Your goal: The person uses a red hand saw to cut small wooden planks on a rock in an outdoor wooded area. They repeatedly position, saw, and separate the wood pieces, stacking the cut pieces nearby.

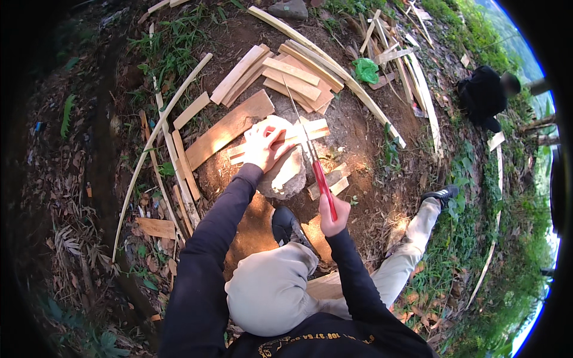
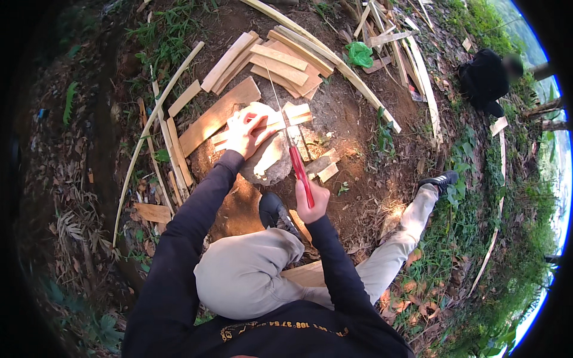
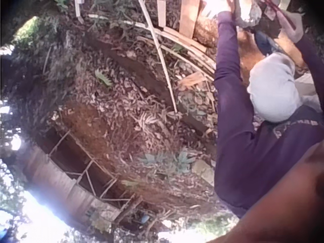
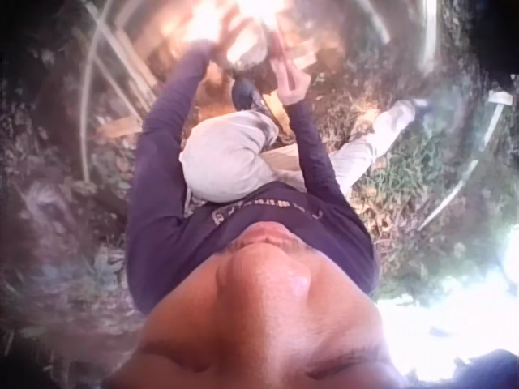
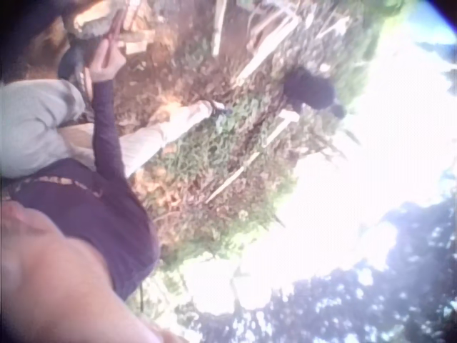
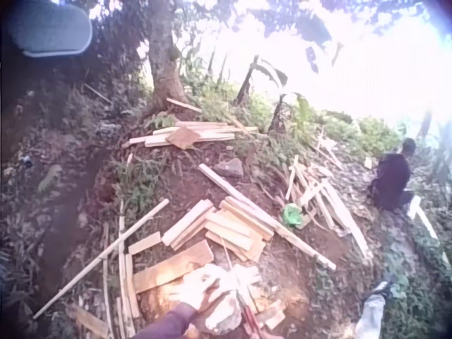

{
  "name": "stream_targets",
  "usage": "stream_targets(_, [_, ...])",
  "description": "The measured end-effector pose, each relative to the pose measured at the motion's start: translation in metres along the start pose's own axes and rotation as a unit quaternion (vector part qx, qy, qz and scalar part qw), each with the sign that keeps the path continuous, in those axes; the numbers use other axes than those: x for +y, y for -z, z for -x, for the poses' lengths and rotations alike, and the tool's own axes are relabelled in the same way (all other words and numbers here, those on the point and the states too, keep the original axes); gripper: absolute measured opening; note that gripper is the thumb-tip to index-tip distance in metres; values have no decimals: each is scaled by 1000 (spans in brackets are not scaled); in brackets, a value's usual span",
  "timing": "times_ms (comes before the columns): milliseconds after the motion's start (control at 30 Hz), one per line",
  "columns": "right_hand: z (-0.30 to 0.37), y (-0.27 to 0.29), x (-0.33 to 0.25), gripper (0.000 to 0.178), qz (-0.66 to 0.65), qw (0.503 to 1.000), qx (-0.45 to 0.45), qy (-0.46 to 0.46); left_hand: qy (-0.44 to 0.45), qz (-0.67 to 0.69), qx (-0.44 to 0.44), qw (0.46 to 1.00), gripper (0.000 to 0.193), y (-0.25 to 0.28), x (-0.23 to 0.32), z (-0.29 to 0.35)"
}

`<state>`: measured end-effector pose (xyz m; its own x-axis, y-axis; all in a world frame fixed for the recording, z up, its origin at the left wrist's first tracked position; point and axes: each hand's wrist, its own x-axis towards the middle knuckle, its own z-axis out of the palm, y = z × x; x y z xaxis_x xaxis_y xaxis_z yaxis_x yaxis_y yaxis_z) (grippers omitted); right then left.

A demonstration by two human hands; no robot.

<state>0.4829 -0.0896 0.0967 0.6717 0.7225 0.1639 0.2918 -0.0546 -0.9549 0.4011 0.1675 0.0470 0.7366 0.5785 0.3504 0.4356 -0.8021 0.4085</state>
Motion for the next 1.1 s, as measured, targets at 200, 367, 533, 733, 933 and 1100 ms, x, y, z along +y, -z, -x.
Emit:
stream_targets(200, [-19, -16, 1, 24, 25, 1000, -3, 9, 49, 107, -30, 993, 50, 0, -5, 1])
stream_targets(367, [23, -1, -5, 21, -23, 1000, 20, -1, 23, 54, 0, 998, 50, -2, -13, 3])
stream_targets(533, [-38, -32, -6, 31, -31, 999, 13, -13, 52, 193, -20, 980, 48, -1, -6, -2])
stream_targets(733, [36, 0, -11, 27, -45, 997, 47, -31, -13, 0, 2, 1000, 48, -1, -1, 2])
stream_targets(933, [-29, -26, -2, 33, -17, 1000, 12, -11, 23, 70, -28, 997, 47, 4, -3, 0])
stream_targets(1100, [0, -12, 0, 23, 4, 1000, 16, 15, -20, 56, -7, 998, 44, 11, 4, -7])
